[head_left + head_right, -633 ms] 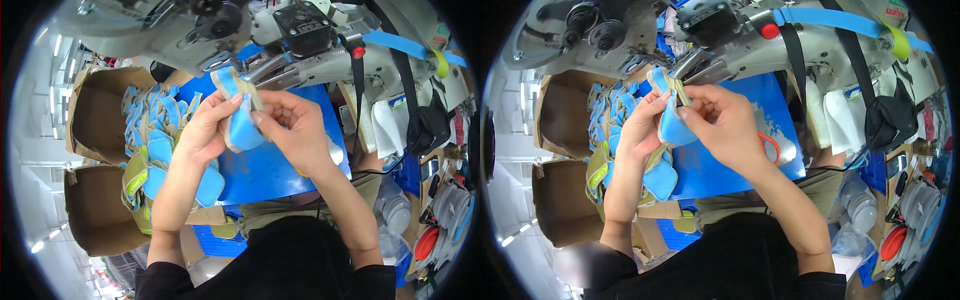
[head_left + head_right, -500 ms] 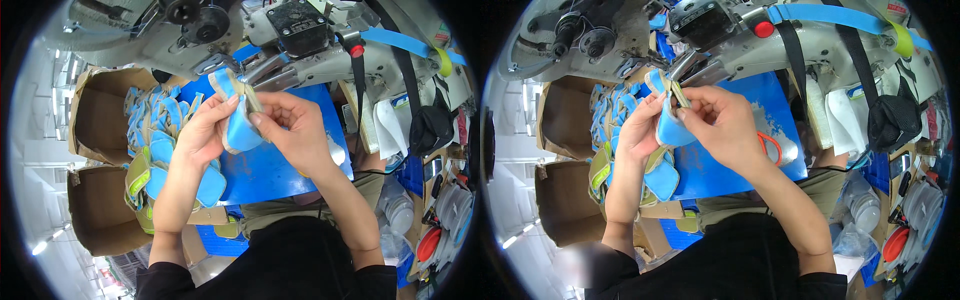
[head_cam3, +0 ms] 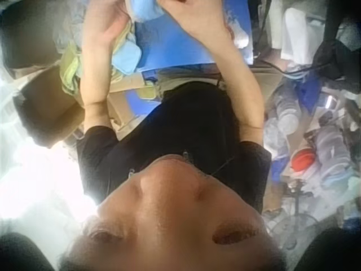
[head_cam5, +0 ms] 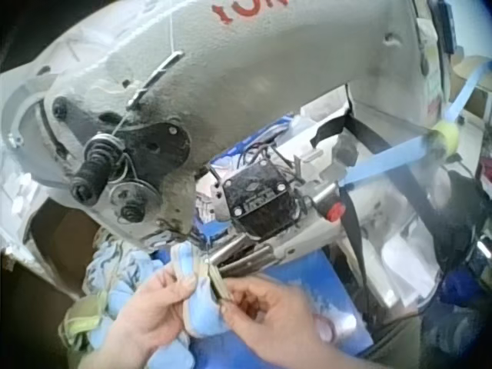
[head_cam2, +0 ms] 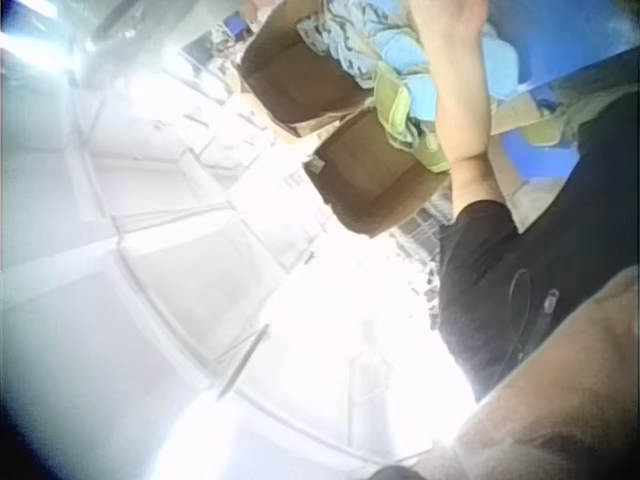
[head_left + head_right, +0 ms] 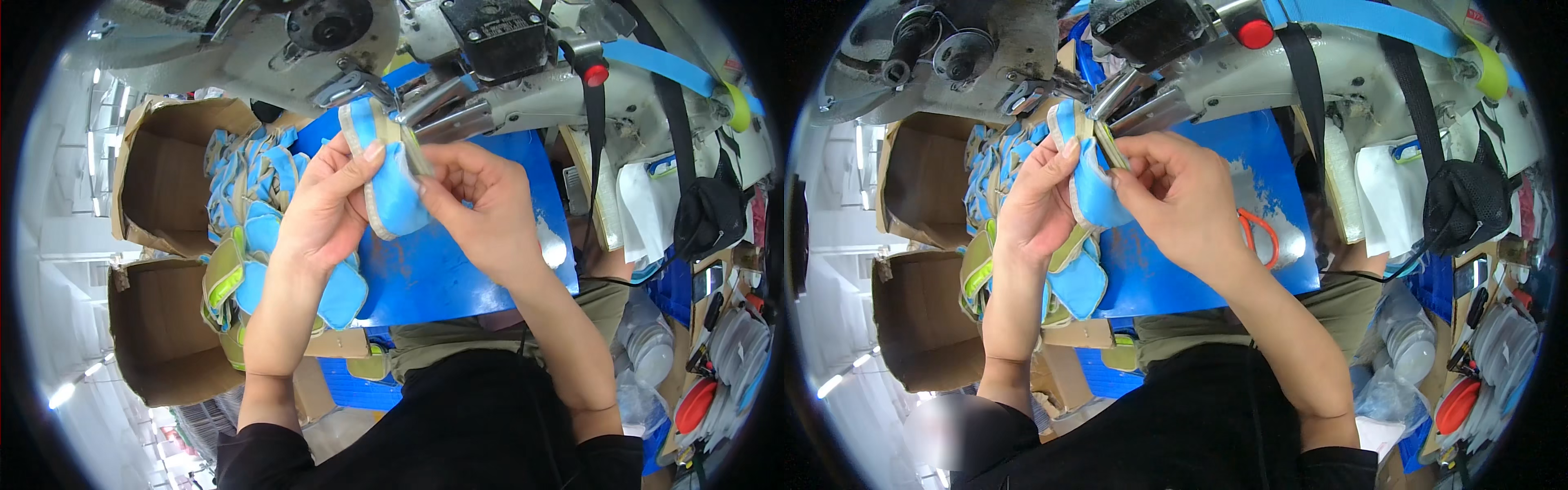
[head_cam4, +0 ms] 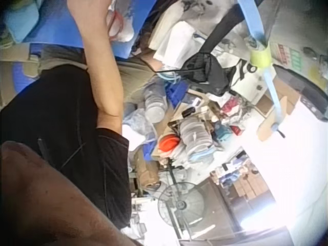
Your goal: The person sews a blue fabric strip onto the edge of a beige pouch using a sewing machine. They guide the pouch under the needle, trim excess thread with scissors, and inspect the finished seam. The person repeats this process for multiple pouches, handling them one at a time.
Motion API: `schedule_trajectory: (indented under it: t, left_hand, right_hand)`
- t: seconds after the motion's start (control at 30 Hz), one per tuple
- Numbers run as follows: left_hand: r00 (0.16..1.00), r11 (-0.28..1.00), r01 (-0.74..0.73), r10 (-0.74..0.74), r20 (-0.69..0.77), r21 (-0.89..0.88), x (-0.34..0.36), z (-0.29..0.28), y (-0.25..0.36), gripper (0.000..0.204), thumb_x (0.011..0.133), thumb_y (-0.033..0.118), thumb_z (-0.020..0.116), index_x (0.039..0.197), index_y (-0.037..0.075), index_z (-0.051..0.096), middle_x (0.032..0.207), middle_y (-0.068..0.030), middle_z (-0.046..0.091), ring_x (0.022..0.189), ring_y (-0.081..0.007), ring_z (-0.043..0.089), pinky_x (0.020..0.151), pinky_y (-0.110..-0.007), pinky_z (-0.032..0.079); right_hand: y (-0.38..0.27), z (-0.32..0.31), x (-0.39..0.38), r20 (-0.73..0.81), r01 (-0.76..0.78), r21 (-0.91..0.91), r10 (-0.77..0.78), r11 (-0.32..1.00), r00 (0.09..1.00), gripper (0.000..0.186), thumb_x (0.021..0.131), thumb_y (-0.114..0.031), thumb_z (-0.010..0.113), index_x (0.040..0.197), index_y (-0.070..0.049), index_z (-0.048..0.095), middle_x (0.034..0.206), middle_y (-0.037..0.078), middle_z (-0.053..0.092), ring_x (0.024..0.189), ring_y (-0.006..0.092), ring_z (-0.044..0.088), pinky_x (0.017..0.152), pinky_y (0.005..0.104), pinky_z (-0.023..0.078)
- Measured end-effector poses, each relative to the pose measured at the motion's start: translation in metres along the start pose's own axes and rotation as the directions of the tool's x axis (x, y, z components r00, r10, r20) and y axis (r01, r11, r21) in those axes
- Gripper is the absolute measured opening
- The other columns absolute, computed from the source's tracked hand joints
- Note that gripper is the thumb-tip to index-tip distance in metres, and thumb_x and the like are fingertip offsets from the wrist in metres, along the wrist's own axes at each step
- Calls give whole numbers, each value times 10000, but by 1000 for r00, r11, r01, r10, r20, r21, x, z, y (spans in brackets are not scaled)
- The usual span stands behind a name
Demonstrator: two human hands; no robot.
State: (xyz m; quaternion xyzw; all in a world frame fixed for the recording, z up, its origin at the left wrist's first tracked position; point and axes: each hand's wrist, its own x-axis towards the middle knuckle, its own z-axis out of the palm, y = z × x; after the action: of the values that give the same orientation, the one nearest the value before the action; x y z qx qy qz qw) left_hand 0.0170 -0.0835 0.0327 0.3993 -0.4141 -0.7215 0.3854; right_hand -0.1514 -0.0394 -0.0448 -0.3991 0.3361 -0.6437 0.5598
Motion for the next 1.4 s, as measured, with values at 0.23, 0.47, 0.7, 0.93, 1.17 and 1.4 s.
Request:
schedule_trajectory:
  t: [0.23,0.47,0.7,0.93,1.17,1.4]
  left_hand:
    - [987,989,-139,142,-69,53,1,7,-10,303,931,42,734,1206,16,609,1080,-94,733,924,-159,728,826,-306,612]
    - [965,973,-220,227,-129,65,5,12,-14,305,915,-7,736,1191,9,607,1067,-93,733,926,-149,725,821,-296,610]
    - [964,973,-230,233,-130,31,6,12,-16,300,910,-9,738,1179,17,607,1059,-86,732,920,-136,719,821,-288,605]
    - [968,979,-203,206,-144,38,5,14,-10,295,904,-1,743,1164,15,606,1045,-83,731,889,-137,718,783,-288,605]
    - [973,986,-166,163,-162,-5,12,13,-3,305,897,-8,741,1164,2,593,1026,-98,729,870,-151,721,766,-303,612]
    - [975,983,-165,175,-133,85,8,12,0,364,876,2,763,1197,-1,591,1044,-97,726,892,-147,716,780,-304,609]
  right_hand:
    - [1,1,-2,-7,-8,0,8,1000,1000,230,886,3,718,1116,8,728,798,-12,639,673,30,576,585,203,466]
    - [0,2,-3,0,-46,32,46,998,999,232,906,21,695,1137,18,718,853,-8,660,741,31,593,639,203,483]
    - [-5,2,-4,15,-41,23,41,999,999,253,919,55,666,1172,61,681,943,33,702,816,50,631,729,203,514]
    - [-10,5,-8,19,-58,58,57,997,998,251,943,41,672,1194,56,674,958,39,710,830,51,637,730,209,519]
    - [-17,6,-7,27,-78,91,75,993,997,262,954,15,691,1211,58,666,970,45,717,836,62,650,722,212,529]
    - [-12,6,-7,9,-66,109,65,992,998,265,956,13,689,1215,60,664,982,49,718,853,67,657,746,213,533]
